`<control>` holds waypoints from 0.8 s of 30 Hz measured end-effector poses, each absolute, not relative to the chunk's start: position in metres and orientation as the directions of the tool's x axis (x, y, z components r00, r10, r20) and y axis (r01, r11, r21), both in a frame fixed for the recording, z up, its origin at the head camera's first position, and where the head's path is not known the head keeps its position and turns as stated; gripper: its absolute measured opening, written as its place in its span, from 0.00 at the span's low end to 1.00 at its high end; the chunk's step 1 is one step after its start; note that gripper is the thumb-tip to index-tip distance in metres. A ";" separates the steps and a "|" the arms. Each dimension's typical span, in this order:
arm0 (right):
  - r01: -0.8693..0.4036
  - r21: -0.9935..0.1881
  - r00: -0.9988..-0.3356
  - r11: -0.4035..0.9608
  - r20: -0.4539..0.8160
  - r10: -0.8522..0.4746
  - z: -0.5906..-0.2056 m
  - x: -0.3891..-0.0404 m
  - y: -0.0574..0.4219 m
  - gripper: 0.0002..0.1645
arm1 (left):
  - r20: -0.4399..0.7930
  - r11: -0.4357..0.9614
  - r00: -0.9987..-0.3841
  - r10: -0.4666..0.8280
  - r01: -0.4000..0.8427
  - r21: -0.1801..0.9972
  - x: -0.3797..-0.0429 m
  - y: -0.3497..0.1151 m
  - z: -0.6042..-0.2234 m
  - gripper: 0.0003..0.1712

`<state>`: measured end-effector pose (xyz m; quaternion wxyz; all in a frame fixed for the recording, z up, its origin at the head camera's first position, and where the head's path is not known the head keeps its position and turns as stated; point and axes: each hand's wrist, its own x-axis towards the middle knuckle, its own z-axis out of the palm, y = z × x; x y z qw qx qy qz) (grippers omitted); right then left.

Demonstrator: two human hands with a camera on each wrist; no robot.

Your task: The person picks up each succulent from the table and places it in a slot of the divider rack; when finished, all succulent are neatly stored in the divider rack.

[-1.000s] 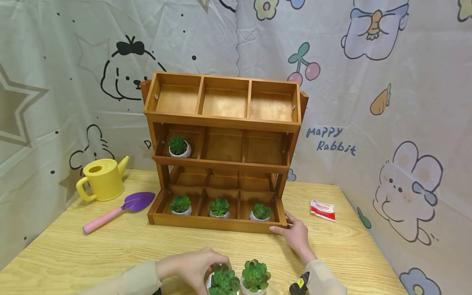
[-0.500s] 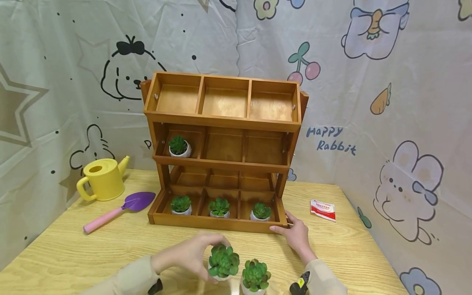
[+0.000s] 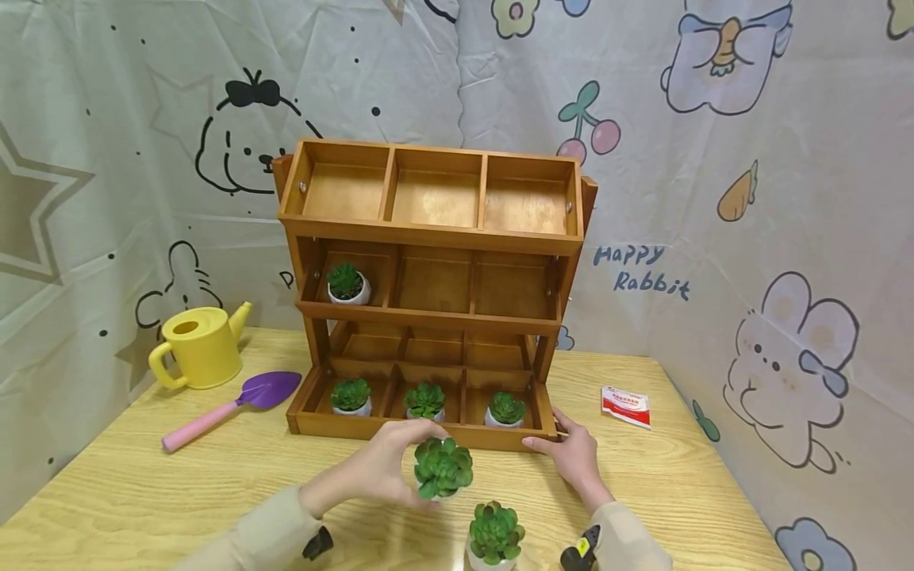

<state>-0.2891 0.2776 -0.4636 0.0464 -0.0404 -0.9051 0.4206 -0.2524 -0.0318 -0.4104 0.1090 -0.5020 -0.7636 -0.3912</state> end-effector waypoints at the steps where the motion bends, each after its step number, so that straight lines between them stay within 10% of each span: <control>1: 0.036 -0.765 -0.992 0.643 0.049 0.114 -0.464 -0.289 0.278 0.55 | 0.564 0.199 -0.483 0.670 0.849 0.489 -0.253 -0.031 -0.409 0.38; 24: 0.034 -0.768 -0.992 0.640 0.051 0.113 -0.464 -0.288 0.279 0.55 | 0.705 0.236 -0.643 0.300 0.766 0.598 -0.265 -0.004 -0.408 0.39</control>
